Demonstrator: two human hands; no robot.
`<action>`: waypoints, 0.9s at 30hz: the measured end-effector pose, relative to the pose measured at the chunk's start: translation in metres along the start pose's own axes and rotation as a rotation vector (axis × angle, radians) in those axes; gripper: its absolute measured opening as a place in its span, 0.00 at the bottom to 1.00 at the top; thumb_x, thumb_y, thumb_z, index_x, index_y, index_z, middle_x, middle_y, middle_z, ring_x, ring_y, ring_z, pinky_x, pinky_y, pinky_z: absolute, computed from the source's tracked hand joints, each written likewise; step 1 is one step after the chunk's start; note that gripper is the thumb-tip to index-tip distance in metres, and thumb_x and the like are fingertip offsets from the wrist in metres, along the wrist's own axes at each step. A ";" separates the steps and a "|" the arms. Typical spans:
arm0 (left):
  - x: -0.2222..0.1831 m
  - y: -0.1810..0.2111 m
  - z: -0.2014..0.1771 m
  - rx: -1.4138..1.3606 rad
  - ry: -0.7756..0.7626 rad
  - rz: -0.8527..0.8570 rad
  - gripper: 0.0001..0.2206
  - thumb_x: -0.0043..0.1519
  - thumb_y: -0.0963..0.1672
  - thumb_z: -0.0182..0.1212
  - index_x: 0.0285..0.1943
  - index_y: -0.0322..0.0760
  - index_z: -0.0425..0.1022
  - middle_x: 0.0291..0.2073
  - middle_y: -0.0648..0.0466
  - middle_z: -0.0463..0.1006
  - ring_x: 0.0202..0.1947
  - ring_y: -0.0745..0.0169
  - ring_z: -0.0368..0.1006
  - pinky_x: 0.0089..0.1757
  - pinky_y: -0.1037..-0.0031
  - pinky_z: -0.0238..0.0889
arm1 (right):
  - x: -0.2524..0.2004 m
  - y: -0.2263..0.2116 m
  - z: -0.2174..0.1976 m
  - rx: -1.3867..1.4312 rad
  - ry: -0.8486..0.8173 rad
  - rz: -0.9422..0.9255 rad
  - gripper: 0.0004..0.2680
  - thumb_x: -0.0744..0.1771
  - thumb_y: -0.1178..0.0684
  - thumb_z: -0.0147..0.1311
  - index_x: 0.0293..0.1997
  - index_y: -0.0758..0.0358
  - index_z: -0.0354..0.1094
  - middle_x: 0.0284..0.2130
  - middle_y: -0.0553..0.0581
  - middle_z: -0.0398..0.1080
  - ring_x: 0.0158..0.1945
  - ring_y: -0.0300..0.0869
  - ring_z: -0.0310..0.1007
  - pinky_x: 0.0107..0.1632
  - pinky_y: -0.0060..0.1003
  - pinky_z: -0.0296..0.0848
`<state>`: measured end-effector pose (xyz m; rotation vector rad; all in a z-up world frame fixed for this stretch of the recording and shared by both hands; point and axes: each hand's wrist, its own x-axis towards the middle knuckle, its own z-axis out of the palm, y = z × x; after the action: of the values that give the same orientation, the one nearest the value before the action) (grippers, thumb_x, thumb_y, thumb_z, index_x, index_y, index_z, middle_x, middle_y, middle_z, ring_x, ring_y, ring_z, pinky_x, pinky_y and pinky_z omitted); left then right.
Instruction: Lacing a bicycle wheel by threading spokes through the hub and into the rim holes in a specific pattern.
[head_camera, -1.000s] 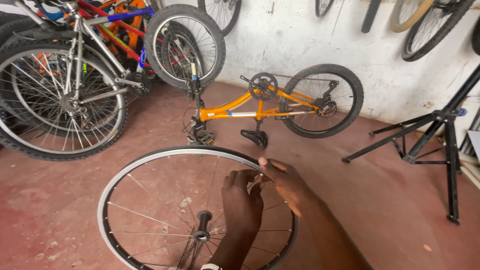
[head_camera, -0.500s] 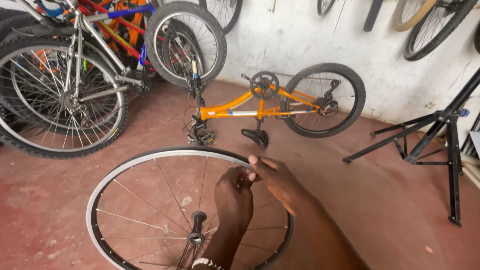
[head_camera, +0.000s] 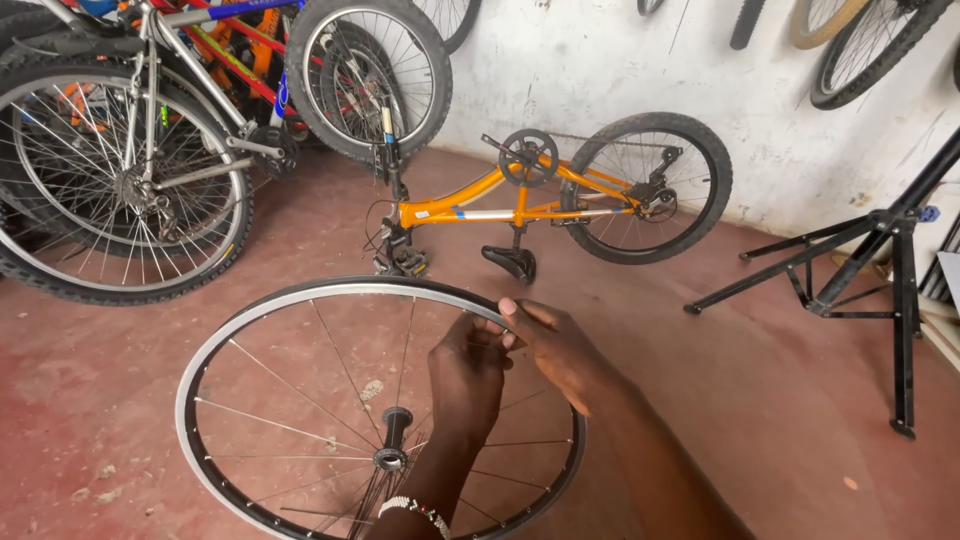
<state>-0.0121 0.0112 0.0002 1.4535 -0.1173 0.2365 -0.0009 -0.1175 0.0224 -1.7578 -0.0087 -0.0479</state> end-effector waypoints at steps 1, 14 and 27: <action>0.002 0.001 0.000 -0.002 -0.001 0.002 0.02 0.61 0.37 0.66 0.39 0.28 0.78 0.26 0.45 0.84 0.23 0.63 0.75 0.34 0.75 0.72 | 0.000 0.000 0.000 -0.001 0.001 -0.002 0.18 0.69 0.38 0.54 0.56 0.59 0.77 0.40 0.63 0.77 0.46 0.47 0.73 0.60 0.49 0.65; 0.033 0.058 -0.017 -0.132 0.134 0.142 0.03 0.59 0.36 0.66 0.36 0.22 0.77 0.26 0.43 0.78 0.18 0.58 0.76 0.24 0.73 0.73 | -0.004 -0.006 -0.035 0.003 0.140 -0.215 0.14 0.63 0.45 0.67 0.42 0.67 0.76 0.28 0.62 0.69 0.37 0.45 0.68 0.46 0.41 0.70; -0.001 -0.050 -0.073 0.774 0.632 -0.005 0.22 0.68 0.54 0.55 0.51 0.30 0.66 0.48 0.43 0.66 0.54 0.41 0.59 0.53 0.44 0.55 | -0.033 -0.025 -0.070 -0.305 0.367 -0.263 0.19 0.69 0.42 0.56 0.22 0.60 0.55 0.19 0.47 0.53 0.24 0.35 0.49 0.27 0.33 0.53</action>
<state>-0.0059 0.0783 -0.0569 2.0637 0.5479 0.7854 -0.0366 -0.1805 0.0583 -2.0183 0.0362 -0.5884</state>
